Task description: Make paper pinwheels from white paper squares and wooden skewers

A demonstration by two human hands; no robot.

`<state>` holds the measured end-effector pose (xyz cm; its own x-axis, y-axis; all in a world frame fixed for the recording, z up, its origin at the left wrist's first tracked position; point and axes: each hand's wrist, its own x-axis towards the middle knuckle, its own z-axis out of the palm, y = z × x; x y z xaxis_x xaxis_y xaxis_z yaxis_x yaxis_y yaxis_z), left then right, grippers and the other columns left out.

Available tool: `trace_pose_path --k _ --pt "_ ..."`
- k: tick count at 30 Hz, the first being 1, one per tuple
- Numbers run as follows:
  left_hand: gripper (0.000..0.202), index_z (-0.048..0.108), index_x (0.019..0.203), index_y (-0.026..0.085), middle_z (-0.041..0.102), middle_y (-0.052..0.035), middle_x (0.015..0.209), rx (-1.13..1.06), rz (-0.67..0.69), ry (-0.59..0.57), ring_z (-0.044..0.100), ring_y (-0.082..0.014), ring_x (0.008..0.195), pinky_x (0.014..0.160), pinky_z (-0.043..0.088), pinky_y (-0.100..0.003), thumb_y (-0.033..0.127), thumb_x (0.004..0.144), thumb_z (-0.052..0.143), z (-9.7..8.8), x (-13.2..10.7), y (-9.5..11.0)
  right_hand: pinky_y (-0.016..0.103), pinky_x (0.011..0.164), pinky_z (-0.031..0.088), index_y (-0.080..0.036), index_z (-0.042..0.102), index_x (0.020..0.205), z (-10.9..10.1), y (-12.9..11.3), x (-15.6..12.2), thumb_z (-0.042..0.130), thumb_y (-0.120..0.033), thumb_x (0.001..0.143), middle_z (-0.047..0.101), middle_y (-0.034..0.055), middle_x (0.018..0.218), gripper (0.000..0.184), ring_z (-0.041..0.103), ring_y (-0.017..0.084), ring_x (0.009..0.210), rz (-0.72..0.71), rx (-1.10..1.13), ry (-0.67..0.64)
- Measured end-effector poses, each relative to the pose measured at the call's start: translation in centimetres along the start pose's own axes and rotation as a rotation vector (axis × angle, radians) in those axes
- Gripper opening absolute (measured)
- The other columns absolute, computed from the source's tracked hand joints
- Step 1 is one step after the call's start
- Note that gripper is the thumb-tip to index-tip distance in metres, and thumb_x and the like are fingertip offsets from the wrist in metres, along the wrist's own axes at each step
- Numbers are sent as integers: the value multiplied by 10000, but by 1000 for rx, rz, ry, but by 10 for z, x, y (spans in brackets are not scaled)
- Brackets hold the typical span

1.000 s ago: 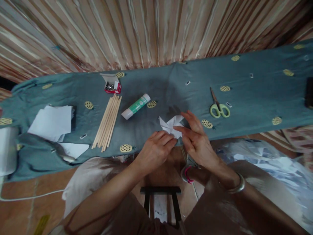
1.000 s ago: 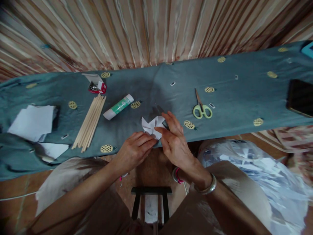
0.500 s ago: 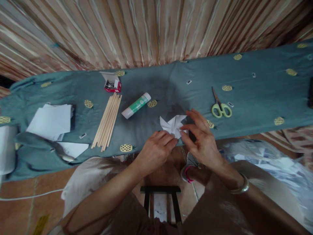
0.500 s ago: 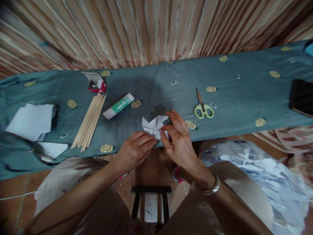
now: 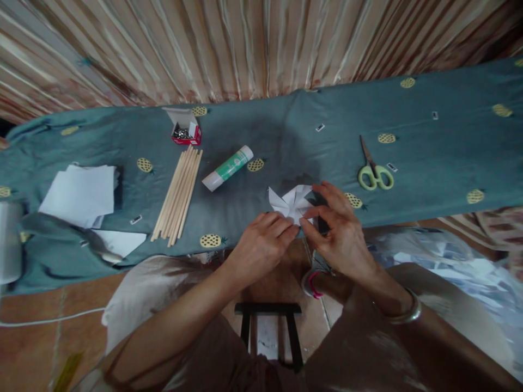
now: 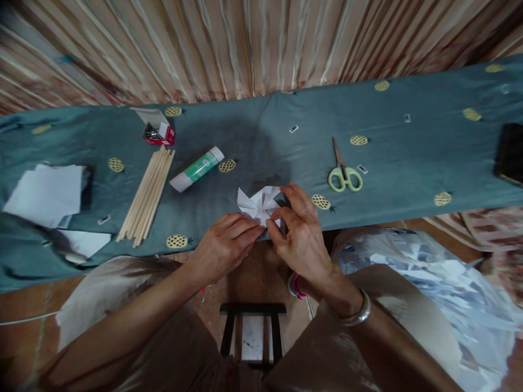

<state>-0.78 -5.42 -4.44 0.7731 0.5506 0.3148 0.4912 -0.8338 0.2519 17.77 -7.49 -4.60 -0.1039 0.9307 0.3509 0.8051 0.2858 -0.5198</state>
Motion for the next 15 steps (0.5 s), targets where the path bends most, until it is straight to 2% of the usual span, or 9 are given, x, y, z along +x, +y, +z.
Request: trace_pose_path --k 9,15 --pt "201 622 1048 114 665 -75 967 16 -5 0 580 -191 915 789 490 -329 177 938 464 1 0 0 539 1102 363 -203 614 786 4 1 -1 565 -216 852 558 125 1329 83 408 300 1349 32 51 -9" --pt "198 621 1043 101 671 -76 965 0 4 22 584 -196 912 778 495 -333 163 932 469 0 0 -1 518 1110 356 -182 608 769 6 0 -1 557 -217 856 559 163 1319 107 408 301 1347 40 37 -11"
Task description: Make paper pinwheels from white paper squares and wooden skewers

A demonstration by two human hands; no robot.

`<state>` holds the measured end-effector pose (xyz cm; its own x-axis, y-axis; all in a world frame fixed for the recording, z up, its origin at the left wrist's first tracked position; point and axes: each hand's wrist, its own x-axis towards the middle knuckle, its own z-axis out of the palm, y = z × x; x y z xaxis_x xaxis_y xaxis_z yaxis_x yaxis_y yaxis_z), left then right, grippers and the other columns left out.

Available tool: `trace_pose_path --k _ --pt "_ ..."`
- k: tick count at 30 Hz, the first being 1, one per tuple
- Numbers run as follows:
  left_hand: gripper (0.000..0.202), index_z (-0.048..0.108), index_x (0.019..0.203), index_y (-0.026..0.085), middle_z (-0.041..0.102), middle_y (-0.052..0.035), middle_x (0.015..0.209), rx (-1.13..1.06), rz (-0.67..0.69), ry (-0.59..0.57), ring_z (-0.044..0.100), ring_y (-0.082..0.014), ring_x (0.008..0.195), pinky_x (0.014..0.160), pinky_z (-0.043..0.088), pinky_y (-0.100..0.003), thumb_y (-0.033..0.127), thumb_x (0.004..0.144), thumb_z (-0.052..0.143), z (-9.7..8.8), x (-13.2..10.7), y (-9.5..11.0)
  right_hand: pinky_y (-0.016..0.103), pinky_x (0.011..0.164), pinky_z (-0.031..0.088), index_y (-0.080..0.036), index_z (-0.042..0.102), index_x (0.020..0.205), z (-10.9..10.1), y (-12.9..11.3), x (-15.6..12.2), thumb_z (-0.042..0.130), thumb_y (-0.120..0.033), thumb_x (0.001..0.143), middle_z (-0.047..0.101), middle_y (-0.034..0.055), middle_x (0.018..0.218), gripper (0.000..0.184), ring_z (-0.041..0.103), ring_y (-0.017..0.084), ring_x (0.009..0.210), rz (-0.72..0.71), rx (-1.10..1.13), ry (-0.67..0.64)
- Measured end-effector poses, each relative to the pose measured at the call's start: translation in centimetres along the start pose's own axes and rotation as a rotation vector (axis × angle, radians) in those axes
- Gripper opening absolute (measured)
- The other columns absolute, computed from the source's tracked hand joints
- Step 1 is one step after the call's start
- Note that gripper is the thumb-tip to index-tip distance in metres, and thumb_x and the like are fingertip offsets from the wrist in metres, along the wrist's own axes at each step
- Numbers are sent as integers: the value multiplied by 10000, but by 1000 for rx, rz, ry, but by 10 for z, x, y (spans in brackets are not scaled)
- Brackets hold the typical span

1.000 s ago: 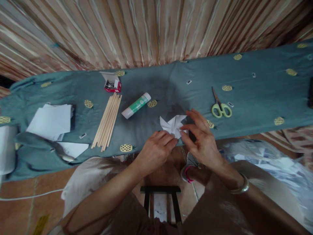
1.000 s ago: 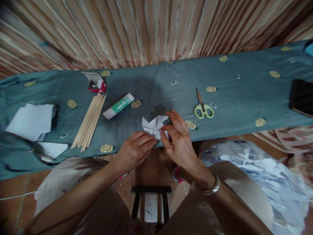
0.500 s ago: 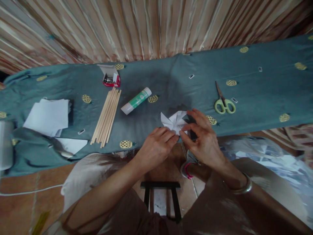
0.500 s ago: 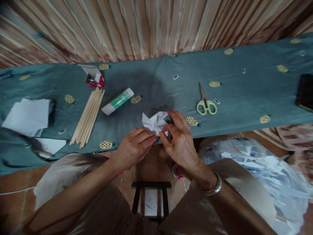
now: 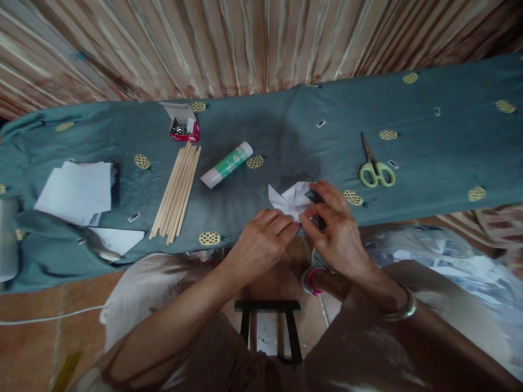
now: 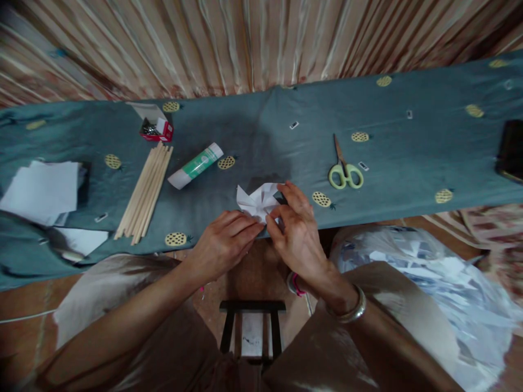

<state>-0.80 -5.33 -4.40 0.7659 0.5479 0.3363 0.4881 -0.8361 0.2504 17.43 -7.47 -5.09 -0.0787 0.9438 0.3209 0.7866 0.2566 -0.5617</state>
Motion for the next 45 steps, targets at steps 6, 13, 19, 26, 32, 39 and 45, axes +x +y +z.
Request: trace_pose_path --k 6,13,19,26,32,39,45 --pt "204 622 1046 108 669 -79 967 10 0 -27 590 -194 917 785 498 -333 170 939 460 0 1 0 542 1097 363 -192 609 767 0 -1 0 550 -221 857 569 137 1310 111 422 298 1333 13 12 6" --pt "208 623 1043 113 664 -76 962 9 -9 -33 586 -194 908 783 496 -331 171 941 451 -1 2 0 553 1089 374 -204 615 757 2 0 1 561 -204 841 582 118 1293 100 435 304 1322 21 2 14" --pt "199 627 1028 105 657 -80 940 12 -4 -35 584 -196 892 773 490 -338 181 936 469 0 2 1 560 1088 375 -215 626 758 1 -2 2 570 -197 836 585 107 1293 98 423 308 1332 11 -13 6" --pt "191 633 984 111 666 -80 978 -15 -33 22 595 -192 904 782 501 -321 150 933 453 0 4 4 567 1080 384 -217 627 755 0 0 2 576 -225 841 592 109 1286 101 436 313 1322 8 -29 7" --pt "193 611 1054 89 658 -111 1113 -20 -19 43 591 -217 948 811 515 -346 146 903 505 1 3 5 553 1064 407 -219 629 754 1 0 2 581 -225 840 618 121 1247 99 465 311 1297 15 -35 10" --pt "210 600 1080 105 667 -118 1089 -25 -32 -16 591 -216 973 827 516 -361 165 916 485 1 4 5 555 1048 418 -205 640 750 0 -1 3 575 -214 840 628 125 1225 111 482 319 1278 12 -32 6" --pt "222 598 1090 90 661 -130 1110 -30 -28 -27 588 -221 984 835 519 -367 146 903 491 2 4 4 557 1046 422 -230 635 748 0 -1 4 574 -211 843 637 94 1212 115 487 304 1273 14 -22 10"
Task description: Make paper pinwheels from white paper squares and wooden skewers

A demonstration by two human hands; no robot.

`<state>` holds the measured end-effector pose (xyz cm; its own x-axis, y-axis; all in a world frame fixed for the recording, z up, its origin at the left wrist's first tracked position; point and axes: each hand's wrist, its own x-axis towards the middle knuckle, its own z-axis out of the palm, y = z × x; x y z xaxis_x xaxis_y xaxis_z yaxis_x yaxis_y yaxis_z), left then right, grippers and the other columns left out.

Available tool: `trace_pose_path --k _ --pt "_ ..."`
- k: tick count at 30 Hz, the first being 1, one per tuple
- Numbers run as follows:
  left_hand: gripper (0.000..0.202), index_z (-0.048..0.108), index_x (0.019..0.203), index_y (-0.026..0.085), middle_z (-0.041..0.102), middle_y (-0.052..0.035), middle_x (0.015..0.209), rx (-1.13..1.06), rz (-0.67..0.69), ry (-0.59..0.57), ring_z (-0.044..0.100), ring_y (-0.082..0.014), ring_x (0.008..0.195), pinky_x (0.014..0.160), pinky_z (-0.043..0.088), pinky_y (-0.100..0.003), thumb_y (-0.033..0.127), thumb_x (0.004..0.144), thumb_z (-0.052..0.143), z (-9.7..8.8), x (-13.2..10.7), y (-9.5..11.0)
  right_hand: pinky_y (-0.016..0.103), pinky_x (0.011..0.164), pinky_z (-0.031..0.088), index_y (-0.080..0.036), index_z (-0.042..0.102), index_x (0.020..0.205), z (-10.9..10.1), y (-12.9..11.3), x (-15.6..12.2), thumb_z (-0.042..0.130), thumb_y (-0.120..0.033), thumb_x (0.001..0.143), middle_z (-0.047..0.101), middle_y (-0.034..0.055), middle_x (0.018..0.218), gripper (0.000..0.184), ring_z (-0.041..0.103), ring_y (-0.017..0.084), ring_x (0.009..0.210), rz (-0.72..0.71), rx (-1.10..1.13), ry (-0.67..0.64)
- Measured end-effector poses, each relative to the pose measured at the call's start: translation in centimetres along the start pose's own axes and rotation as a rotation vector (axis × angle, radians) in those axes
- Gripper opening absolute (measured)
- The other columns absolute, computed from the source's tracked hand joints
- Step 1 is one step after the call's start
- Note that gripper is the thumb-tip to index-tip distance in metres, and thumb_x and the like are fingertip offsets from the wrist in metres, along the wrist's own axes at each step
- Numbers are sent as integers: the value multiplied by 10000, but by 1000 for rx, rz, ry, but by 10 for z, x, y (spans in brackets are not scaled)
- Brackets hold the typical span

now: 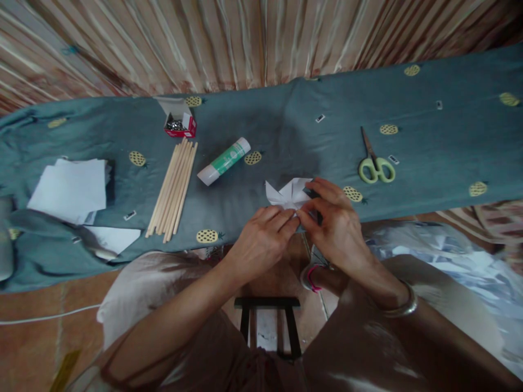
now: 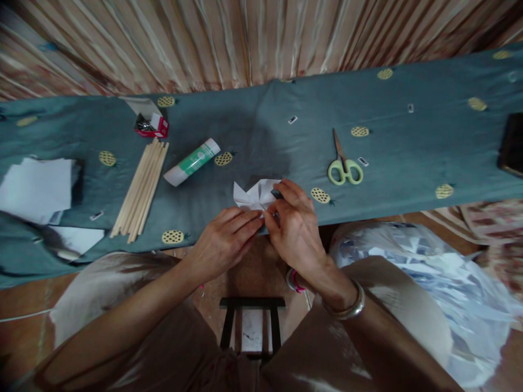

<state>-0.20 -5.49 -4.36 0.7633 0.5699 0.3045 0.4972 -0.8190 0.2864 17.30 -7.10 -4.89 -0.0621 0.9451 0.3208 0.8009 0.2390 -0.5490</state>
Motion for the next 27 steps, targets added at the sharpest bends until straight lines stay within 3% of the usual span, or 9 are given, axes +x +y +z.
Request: trace_pose_path --k 14,21,27 --pt "227 604 1090 82 663 -136 1072 29 -24 -42 595 -231 972 797 522 -371 164 914 487 0 3 1 551 1024 434 -221 633 721 -1 1 4 585 -207 838 645 98 1186 127 497 313 1251 -18 -57 -25" --pt "221 604 1082 76 669 -129 1079 43 -23 -26 594 -233 966 804 519 -366 162 906 503 1 3 1 521 1042 435 -191 660 809 -12 -2 2 576 -222 863 646 126 1180 104 527 304 1225 -74 -47 -19" --pt "197 614 1048 87 676 -118 1051 73 -21 -11 597 -220 935 795 518 -353 174 915 496 1 3 2 509 1053 434 -206 653 989 -14 -3 1 505 -165 896 599 106 1264 180 479 276 1282 -180 -33 -39"
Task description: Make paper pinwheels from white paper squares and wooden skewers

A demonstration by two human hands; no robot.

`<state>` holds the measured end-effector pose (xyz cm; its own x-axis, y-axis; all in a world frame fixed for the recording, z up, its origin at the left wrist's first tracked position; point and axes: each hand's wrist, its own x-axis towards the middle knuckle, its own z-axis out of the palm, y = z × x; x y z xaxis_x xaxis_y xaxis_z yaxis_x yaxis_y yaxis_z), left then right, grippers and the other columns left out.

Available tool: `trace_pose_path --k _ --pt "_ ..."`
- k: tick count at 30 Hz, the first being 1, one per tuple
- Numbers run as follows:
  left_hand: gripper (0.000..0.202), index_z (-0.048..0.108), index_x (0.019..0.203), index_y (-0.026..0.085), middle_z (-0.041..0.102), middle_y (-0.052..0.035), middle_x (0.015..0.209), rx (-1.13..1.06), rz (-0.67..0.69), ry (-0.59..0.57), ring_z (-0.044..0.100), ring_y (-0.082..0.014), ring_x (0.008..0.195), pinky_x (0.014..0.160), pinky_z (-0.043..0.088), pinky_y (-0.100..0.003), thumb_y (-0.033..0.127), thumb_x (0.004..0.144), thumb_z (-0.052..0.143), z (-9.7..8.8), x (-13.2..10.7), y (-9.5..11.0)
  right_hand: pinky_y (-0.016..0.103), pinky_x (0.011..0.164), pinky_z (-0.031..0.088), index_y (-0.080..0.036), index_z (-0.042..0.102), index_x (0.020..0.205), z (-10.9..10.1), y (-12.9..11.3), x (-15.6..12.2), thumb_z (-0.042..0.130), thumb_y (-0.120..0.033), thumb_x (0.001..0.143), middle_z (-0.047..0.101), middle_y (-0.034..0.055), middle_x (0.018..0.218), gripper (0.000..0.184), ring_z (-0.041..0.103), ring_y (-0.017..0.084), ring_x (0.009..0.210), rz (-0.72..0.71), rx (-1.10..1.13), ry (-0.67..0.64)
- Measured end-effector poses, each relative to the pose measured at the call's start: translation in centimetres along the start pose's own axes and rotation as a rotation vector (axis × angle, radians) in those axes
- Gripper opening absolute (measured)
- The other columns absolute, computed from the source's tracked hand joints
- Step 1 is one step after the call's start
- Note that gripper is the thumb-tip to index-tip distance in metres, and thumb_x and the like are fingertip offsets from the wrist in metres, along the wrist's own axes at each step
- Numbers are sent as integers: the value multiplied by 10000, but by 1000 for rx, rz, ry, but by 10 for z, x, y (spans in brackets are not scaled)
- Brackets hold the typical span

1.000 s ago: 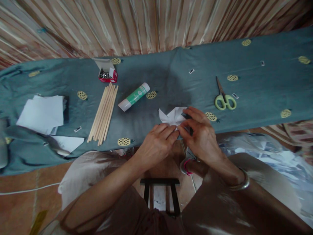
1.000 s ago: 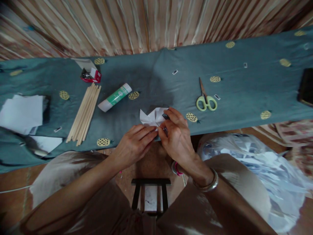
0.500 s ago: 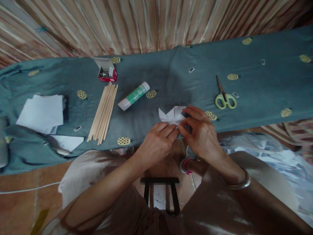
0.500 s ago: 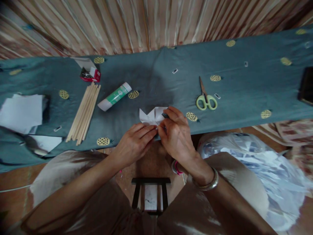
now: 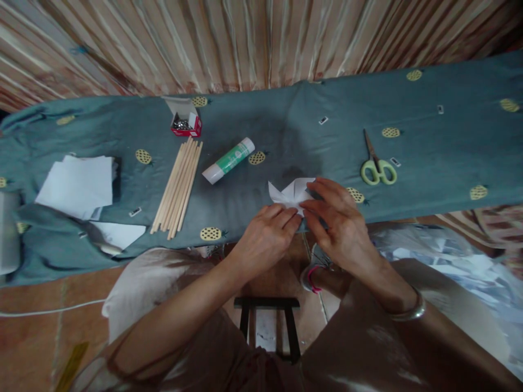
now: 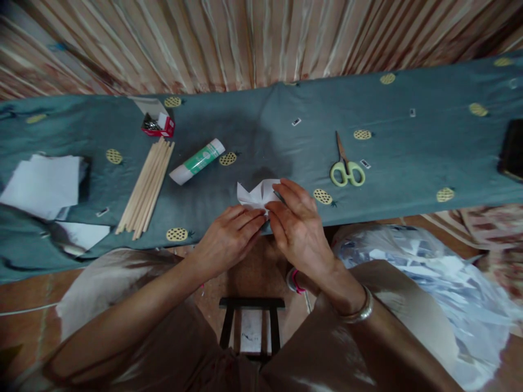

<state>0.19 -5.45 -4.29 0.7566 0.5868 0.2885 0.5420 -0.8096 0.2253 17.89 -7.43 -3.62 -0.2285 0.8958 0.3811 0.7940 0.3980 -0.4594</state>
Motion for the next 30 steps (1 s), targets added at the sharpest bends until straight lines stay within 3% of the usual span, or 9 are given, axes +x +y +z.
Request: trace_pose_path --k 3,9,20,24,30 --pt "184 623 1031 91 679 -107 1046 16 6 11 597 -218 927 798 516 -344 169 909 509 0 0 0 524 1057 428 -224 653 986 1 1 -1 498 -162 892 584 90 1291 192 464 283 1297 2 -16 -2" --pt "193 622 1036 83 673 -122 1056 2 9 -1 597 -217 945 804 515 -347 172 915 501 0 -1 0 481 1071 422 -152 688 892 2 1 -3 542 -175 870 623 163 1224 150 502 299 1257 20 -70 3" --pt "194 629 1036 78 677 -120 1054 10 7 9 598 -217 932 804 513 -340 161 904 513 -1 0 0 489 1044 444 -153 674 942 3 1 -3 529 -171 881 619 152 1231 158 503 285 1253 -23 -44 27" --pt "179 627 1009 80 679 -117 1013 -6 1 -3 600 -224 910 785 517 -348 165 902 511 -1 1 0 518 1055 416 -182 636 1065 3 2 -4 493 -136 874 523 138 1367 244 402 298 1343 -71 -86 -53" --pt "186 606 1036 88 677 -114 1038 -68 -8 15 597 -228 965 839 514 -354 160 903 499 0 0 -2 566 1077 354 -183 623 1105 4 5 -5 495 -157 852 400 122 1477 285 300 340 1402 -90 -88 -137"
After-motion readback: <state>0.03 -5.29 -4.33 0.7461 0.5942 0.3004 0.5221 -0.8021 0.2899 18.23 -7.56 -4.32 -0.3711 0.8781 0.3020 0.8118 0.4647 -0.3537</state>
